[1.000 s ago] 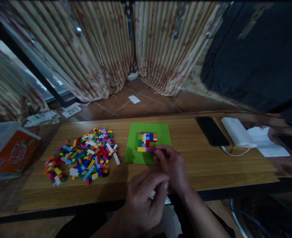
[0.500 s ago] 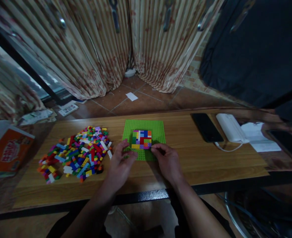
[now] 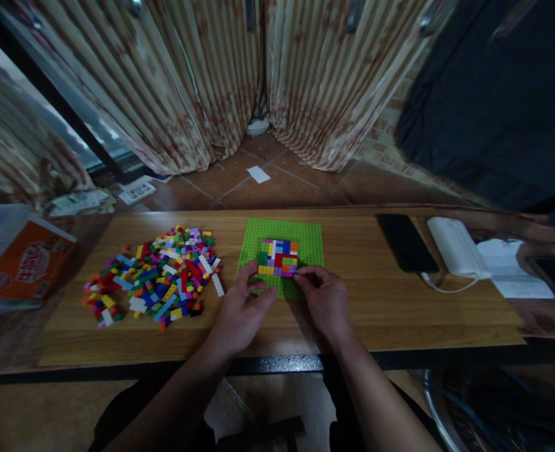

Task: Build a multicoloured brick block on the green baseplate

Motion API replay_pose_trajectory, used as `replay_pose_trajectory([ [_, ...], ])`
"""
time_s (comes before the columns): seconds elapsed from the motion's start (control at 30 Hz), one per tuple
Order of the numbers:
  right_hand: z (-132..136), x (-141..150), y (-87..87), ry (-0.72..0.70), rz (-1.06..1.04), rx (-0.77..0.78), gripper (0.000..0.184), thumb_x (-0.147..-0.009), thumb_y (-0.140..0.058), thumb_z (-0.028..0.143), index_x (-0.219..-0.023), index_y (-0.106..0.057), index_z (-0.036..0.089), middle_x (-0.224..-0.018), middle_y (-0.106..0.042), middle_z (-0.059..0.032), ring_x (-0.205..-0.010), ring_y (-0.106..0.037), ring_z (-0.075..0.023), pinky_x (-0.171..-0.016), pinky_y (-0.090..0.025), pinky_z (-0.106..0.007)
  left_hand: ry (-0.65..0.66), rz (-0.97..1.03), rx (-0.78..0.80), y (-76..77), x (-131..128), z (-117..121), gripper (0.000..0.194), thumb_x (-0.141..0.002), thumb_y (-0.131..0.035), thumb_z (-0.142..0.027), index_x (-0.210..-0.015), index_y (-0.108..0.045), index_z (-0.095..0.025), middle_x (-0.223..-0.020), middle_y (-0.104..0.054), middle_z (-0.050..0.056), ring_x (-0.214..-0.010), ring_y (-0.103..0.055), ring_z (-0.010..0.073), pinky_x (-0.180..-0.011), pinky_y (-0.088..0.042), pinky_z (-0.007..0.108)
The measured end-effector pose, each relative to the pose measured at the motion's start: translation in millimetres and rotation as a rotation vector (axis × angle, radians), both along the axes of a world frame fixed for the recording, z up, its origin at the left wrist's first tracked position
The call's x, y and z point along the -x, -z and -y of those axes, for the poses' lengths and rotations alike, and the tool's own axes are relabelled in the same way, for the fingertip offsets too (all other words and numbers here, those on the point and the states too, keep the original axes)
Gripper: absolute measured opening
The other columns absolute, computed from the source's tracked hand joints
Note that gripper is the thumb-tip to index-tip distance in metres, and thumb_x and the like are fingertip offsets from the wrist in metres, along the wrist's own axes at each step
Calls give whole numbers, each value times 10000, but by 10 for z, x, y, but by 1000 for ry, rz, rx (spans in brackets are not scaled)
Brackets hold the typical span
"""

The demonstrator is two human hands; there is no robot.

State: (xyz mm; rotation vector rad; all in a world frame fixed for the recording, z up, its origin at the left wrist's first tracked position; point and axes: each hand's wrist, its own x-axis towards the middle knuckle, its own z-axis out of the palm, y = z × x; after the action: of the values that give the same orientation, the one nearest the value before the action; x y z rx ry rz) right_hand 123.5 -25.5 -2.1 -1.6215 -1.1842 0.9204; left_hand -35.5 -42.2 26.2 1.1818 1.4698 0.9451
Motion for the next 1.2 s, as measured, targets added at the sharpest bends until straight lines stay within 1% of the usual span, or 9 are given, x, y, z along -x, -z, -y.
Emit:
replay_pose_trajectory([
  [0.27, -32, -28, -50, -24, 105, 59, 252, -708, -711, 426, -761, -694, 180, -702, -689, -29, -603, -593, -157, -570, -449, -286, 9, -32, -3, -29, 17, 1, 568, -801, -621, -232, -1331, -429, -166, -1272, -574, 136, -981, -615, 222, -791, -532, 356],
  [0.43, -43, -27, -75, -40, 137, 63, 220, -709, -702, 397, -732, -691, 178, -681, -683, -28, -595, -587, -152, -564, -453, -283, 17, -61, -4, -29, 17, -6, 599, -814, -607, -237, -1367, -389, -165, -1287, -565, 144, -978, -614, 225, -800, -530, 364],
  [0.63, -63, -124, -104, -98, -10, 166, 320, -682, -720, 484, -774, -688, 179, -650, -649, -8, -550, -557, -126, -446, -421, -227, 11, -55, 21, -28, 16, -15, 647, -823, -606, -258, -1405, -345, -149, -1308, -546, 156, -1033, -607, 243, -846, -516, 370],
  [0.7, -81, -176, -105, -49, -89, 178, 342, -693, -703, 508, -772, -675, 177, -661, -647, -9, -537, -551, -114, -439, -433, -218, 1, -52, 22, -15, 20, -17, 659, -827, -603, -266, -1414, -329, -143, -1319, -536, 158, -1032, -608, 241, -849, -514, 369],
  [0.8, -125, -215, -80, 72, -121, 112, 349, -726, -662, 516, -776, -659, 171, -722, -672, -34, -560, -569, -113, -487, -478, -231, 11, -68, 1, -5, 23, -16, 645, -839, -590, -277, -1414, -328, -150, -1313, -544, 152, -1006, -616, 232, -838, -514, 366],
  [0.87, -162, -204, -51, 69, -84, 80, 352, -758, -625, 511, -828, -664, 168, -762, -689, -52, -595, -597, -131, -524, -502, -252, 14, -86, -10, -14, 21, -12, 628, -842, -586, -274, -1408, -340, -162, -1288, -565, 143, -986, -623, 226, -834, -512, 363],
  [0.97, -203, -152, -23, -21, 23, 59, 382, -815, -550, 513, -917, -670, 165, -821, -706, -71, -679, -642, -169, -586, -524, -291, 12, -110, -9, -45, 12, 6, 614, -842, -584, -274, -1402, -355, -171, -1266, -584, 134, -960, -630, 219, -824, -516, 355],
  [1.13, -197, -59, -75, -86, 360, 10, 424, -842, -500, 533, -968, -691, 176, -892, -724, -90, -778, -671, -222, -689, -523, -348, 16, -166, -23, -69, -13, 73, 650, -820, -582, -257, -1416, -349, -139, -1231, -604, 129, -939, -626, 218, -823, -529, 354],
  [1.2, -187, -32, -98, -93, 452, 2, 438, -834, -510, 542, -1003, -684, 177, -900, -726, -99, -774, -677, -233, -682, -518, -349, 12, -186, -36, -55, -26, 98, 664, -815, -577, -256, -1425, -345, -138, -1237, -599, 131, -943, -625, 224, -857, -526, 372],
])
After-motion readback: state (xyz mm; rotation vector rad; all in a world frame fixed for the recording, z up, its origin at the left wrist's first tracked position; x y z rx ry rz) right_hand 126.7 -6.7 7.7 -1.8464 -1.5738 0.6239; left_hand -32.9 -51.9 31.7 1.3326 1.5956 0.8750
